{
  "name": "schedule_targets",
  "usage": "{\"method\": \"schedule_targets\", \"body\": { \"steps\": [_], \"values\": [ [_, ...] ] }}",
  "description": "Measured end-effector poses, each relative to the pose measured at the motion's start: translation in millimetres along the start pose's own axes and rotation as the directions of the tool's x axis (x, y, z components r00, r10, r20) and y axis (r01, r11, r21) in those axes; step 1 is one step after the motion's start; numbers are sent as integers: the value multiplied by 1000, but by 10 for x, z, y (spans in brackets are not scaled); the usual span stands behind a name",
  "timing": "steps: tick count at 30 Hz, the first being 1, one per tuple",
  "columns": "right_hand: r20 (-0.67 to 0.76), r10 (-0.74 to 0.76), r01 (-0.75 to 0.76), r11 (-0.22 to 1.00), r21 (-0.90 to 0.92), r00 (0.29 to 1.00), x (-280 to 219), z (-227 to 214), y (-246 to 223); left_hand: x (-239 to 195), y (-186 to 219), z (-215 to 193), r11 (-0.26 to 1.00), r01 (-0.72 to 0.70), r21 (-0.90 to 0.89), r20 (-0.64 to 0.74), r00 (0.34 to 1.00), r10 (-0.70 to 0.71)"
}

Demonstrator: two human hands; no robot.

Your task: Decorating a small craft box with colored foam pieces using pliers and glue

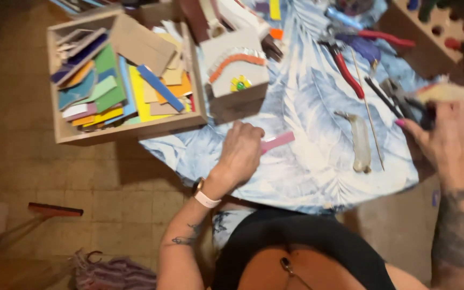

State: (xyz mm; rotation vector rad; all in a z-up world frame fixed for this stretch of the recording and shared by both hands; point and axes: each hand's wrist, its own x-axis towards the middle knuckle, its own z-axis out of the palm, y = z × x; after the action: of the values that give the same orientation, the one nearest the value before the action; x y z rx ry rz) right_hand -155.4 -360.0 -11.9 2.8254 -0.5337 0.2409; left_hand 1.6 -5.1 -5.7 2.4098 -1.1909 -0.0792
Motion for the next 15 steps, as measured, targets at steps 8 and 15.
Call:
{"method": "schedule_targets", "body": {
  "steps": [8,15],
  "values": [
    [154,191,-176,979,-103,969,30,43,-83,-125,130,-36,998,-41,47,-203,978,50],
    [-204,171,-140,978,157,964,-142,88,-226,-183,257,-297,970,-64,-233,-300,954,-10]
  ]
}}
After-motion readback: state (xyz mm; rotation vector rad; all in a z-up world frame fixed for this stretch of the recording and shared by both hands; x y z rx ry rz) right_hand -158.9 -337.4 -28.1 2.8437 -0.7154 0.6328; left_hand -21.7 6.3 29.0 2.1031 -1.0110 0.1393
